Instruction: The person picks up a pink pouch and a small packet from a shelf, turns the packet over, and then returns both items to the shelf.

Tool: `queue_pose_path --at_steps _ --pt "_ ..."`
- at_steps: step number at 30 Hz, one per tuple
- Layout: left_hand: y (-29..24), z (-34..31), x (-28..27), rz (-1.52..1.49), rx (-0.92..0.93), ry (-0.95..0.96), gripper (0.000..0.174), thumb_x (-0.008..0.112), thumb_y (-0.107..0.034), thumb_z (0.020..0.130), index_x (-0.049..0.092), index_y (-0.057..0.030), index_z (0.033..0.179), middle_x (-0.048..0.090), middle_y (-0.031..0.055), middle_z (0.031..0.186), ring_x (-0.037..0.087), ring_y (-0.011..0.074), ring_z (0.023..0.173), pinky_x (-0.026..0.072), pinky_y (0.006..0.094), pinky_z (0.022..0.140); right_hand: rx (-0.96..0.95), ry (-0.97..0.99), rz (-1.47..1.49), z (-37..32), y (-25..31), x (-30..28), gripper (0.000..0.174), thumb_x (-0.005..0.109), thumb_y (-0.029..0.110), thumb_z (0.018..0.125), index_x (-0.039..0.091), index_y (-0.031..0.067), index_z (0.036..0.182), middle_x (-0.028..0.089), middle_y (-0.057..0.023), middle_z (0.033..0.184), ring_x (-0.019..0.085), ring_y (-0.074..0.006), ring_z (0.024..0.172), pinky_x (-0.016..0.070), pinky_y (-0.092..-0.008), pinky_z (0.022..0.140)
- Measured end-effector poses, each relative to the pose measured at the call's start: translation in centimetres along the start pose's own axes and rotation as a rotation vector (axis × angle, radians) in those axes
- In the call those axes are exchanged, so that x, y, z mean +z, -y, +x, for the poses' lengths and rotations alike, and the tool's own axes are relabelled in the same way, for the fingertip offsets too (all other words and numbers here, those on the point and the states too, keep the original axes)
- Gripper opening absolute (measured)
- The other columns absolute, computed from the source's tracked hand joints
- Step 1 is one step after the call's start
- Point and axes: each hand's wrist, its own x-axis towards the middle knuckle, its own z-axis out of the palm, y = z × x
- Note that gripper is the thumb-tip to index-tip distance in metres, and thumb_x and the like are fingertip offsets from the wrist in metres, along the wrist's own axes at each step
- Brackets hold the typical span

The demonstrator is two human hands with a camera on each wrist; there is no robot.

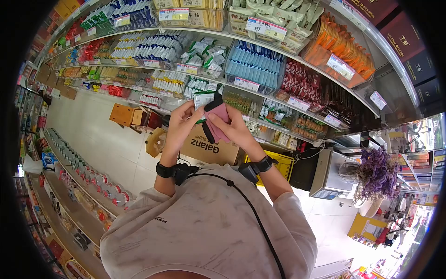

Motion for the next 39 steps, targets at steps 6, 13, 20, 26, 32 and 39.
queue_pose_path --at_steps 6,13,20,26,32,39 --pt "-0.8 -0.3 1.0 -0.041 0.006 0.027 0.02 0.07 -0.019 0.095 0.062 -0.0014 0.089 0.044 -0.008 0.066 0.037 0.0004 0.062 0.0304 0.0207 0.056 -0.015 0.048 0.004 -0.5 -0.3 -1.2 0.031 0.067 0.024 0.097 0.059 -0.0012 0.113 0.065 -0.0013 0.094 0.058 -0.006 0.082 0.049 -0.0232 0.071" --pt "-1.1 -0.3 0.5 0.044 0.012 0.103 0.018 0.071 -0.019 0.094 0.065 -0.0022 0.092 0.046 -0.0083 0.067 0.037 0.0002 0.063 0.0303 0.0211 0.055 0.112 -0.081 0.19 -0.5 -0.1 -2.1 0.033 0.066 0.028 0.098 0.061 0.0001 0.114 0.066 -0.0009 0.097 0.059 -0.0057 0.086 0.0494 -0.0235 0.075" --pt "-0.7 -0.3 1.6 0.134 0.0 0.153 0.032 0.075 -0.01 0.089 0.064 -0.0019 0.118 0.058 -0.0058 0.08 0.05 0.0002 0.073 0.0408 0.018 0.064 0.033 -0.166 0.183 -0.3 -1.3 -1.3 0.031 0.063 0.027 0.1 0.06 0.0016 0.118 0.065 0.0008 0.097 0.059 -0.005 0.082 0.0521 -0.0241 0.071" --pt "0.1 -0.1 2.4 0.012 0.11 0.106 0.061 0.076 -0.004 0.086 0.051 -0.0012 0.142 0.061 0.0022 0.093 0.061 0.009 0.084 0.0501 0.0223 0.075 0.066 -0.26 0.364 0.3 -2.6 -1.9 0.034 0.063 0.028 0.101 0.058 0.0041 0.124 0.064 -0.0016 0.11 0.059 -0.0078 0.098 0.0518 -0.0267 0.08" --pt "0.1 0.1 2.0 0.174 0.188 0.173 0.061 0.067 0.004 0.087 0.049 -0.0029 0.146 0.061 0.0015 0.092 0.06 0.0089 0.083 0.051 0.0239 0.076 0.212 -0.194 0.701 -0.1 -0.6 -1.5 0.038 0.061 0.03 0.102 0.054 0.0056 0.13 0.063 -0.005 0.118 0.063 -0.0157 0.106 0.0592 -0.0392 0.083" --pt "-0.1 0.5 2.5 -0.126 0.088 0.152 0.063 0.063 0.007 0.089 0.044 -0.0003 0.148 0.061 0.0106 0.128 0.062 0.0113 0.104 0.0542 0.0269 0.085 0.197 -0.253 0.648 -0.1 -1.2 -0.9 0.04 0.06 0.032 0.102 0.053 0.0062 0.132 0.061 -0.0035 0.117 0.062 -0.0137 0.102 0.0589 -0.0352 0.08"
